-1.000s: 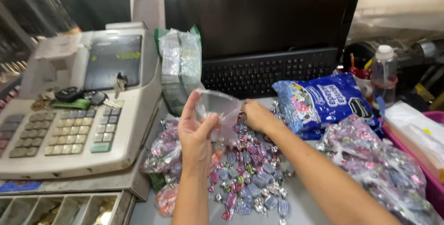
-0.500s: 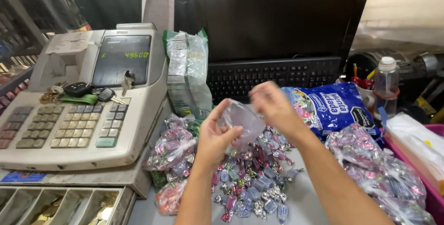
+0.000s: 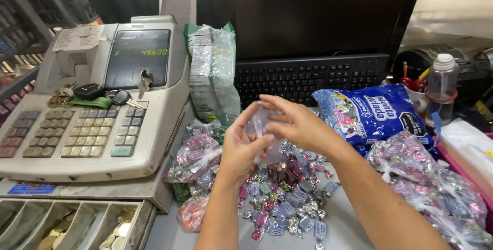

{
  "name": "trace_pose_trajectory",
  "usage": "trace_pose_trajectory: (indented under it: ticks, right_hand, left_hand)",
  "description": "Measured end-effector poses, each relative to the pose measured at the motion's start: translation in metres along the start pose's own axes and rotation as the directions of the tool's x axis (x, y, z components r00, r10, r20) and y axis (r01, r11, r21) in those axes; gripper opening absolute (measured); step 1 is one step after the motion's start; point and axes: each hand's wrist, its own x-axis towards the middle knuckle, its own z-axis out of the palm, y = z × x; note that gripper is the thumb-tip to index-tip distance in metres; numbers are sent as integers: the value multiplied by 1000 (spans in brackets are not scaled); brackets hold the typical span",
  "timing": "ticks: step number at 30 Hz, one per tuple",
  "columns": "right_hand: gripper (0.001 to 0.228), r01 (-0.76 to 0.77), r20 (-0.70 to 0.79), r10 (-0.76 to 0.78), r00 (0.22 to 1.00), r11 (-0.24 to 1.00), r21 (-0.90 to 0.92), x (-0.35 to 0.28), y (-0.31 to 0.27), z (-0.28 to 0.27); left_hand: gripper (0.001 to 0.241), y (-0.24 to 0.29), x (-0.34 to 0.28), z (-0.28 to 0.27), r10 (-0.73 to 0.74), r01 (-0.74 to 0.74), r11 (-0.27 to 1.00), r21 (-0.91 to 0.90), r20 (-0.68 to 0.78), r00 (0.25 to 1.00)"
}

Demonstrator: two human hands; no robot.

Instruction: Bagging small individually wrapped candies into plastic bags at a checkout counter

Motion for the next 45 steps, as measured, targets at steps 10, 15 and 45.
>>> trace_pose_trajectory:
  ticks: [10, 15, 45]
  right_hand:
    - [25, 163, 38, -190, 981, 706, -689, 98, 159, 33]
    - [19, 192, 173, -93, 980, 648, -737, 110, 221, 62]
    - [28, 45, -76, -102, 992, 836, -546, 46, 117, -3]
  left_hand:
    - [81, -8, 14, -28, 319, -332, 943, -4, -263, 911]
    - [81, -11, 16, -34, 335, -352, 936, -13, -277, 901]
    - [83, -14, 11, -23, 202, -203, 979, 6, -134, 970]
